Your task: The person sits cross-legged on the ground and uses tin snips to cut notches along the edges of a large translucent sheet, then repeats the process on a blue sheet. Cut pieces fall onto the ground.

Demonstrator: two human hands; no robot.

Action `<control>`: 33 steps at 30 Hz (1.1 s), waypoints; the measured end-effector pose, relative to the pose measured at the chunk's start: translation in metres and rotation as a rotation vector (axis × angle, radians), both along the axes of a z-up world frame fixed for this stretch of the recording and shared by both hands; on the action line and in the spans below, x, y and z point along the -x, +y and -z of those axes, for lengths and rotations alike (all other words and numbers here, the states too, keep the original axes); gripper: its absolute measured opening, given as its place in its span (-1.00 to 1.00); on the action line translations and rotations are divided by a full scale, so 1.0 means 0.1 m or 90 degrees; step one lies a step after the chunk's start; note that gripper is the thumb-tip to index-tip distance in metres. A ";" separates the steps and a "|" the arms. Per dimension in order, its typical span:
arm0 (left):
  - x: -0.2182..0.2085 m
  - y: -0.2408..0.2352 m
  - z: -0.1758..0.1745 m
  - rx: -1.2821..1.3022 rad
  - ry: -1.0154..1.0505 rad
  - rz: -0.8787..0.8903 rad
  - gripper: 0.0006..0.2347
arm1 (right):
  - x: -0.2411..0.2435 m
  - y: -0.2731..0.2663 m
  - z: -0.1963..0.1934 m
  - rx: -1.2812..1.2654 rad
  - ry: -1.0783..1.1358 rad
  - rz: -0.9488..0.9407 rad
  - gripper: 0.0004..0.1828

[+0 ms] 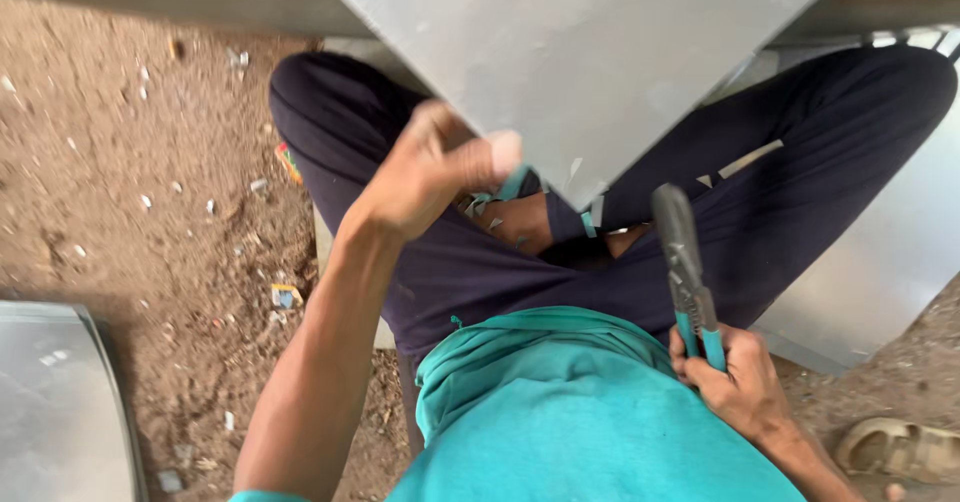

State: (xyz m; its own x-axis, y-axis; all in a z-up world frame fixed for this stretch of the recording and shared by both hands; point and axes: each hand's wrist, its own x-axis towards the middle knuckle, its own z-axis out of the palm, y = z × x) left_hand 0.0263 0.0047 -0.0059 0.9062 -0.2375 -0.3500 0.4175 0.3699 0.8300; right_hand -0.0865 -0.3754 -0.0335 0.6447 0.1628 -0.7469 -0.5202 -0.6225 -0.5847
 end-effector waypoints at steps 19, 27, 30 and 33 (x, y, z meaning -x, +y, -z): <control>-0.39 -2.56 0.51 -0.025 0.072 -0.208 -0.83 | -0.52 0.28 -0.05 -0.286 -0.024 0.368 -0.39; -0.38 -2.55 0.58 -0.026 0.091 -0.197 -0.79 | -0.55 0.25 0.04 -0.182 -0.056 0.356 -0.71; -0.39 -2.57 0.57 -0.021 0.101 -0.200 -0.79 | -0.53 0.31 0.14 -0.266 -0.080 0.432 -0.80; -0.41 -2.57 0.52 -0.058 0.074 -0.197 -0.80 | -0.49 0.27 0.20 -0.220 -0.074 0.414 -0.78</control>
